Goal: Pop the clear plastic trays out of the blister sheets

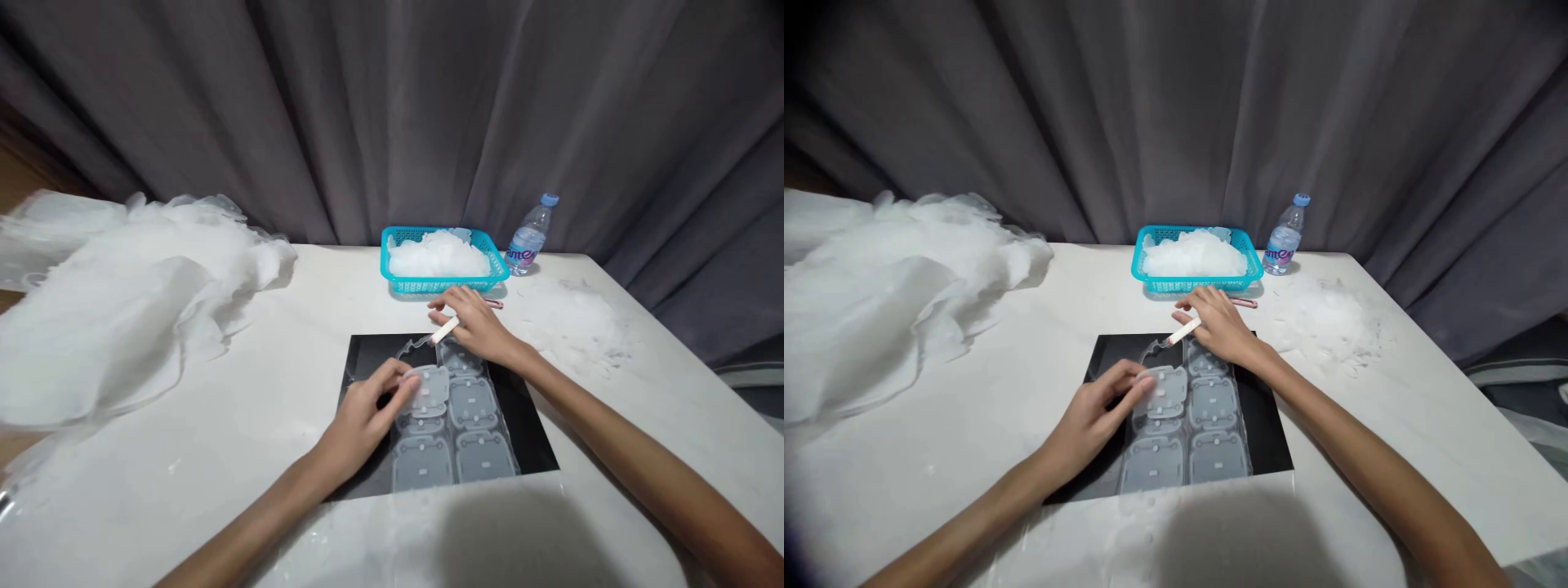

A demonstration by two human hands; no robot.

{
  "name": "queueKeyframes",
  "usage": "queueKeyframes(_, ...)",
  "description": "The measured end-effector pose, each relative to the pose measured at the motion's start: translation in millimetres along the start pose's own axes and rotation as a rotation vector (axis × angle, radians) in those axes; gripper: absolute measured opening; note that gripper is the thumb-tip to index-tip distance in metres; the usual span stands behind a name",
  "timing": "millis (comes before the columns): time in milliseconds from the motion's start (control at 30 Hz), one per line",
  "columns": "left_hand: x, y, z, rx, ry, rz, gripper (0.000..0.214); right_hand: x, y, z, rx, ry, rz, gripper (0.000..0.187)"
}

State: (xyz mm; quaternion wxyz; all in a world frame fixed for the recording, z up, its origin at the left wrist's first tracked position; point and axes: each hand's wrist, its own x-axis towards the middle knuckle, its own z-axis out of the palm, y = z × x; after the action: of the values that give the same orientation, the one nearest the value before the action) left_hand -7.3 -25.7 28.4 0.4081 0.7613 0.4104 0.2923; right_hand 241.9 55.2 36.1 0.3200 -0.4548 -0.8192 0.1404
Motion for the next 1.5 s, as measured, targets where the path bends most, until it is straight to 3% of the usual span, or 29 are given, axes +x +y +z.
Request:
queueKeyframes(67,7.1,-2.7,-5.1,-0.188,-0.028,-0.089,0.028,-1.9,-12.2,-12.7,0.172,-0.07,-0.007,0.021)
queueKeyframes(200,12.6,-8.0,-5.7,-0.406,-0.051,-0.141,0.029,-9.7,-34.0,-31.5,0.331,-0.412,-0.01,0.02)
queueKeyframes(333,13.1,-12.9,-3.0,-0.52,-0.03,-0.153,0.029,-16.3,-36.9,-31.8,0.483,-0.491,0.07,0.019)
queueKeyframes(467,15.5,-13.4,-3.3,-0.608,-0.027,-0.17,0.033,-18.0,-30.8,-26.8,0.703,-0.466,0.196,0.023)
queueKeyframes(667,15.7,-15.1,-3.6,-0.706,-0.04,-0.206,0.038,-18.1,-26.3,-24.1,0.797,-0.433,0.228,0.021)
queueKeyframes(1000,15.5,-17.3,-2.2,-0.719,-0.027,-0.189,0.037,-18.3,-18.2,-22.1,0.791,-0.471,0.23,0.021)
queueKeyframes(1200,15.0,-16.3,-0.6,-0.675,0.043,-0.163,0.031,-19.5,-16.5,-20.8,0.775,-0.471,0.228,0.019)
queueKeyframes(1500,17.4,-13.1,-1.9,-0.673,0.096,-0.184,0.031,-16.7,-18.5,-21.1,0.669,-0.376,0.161,0.016)
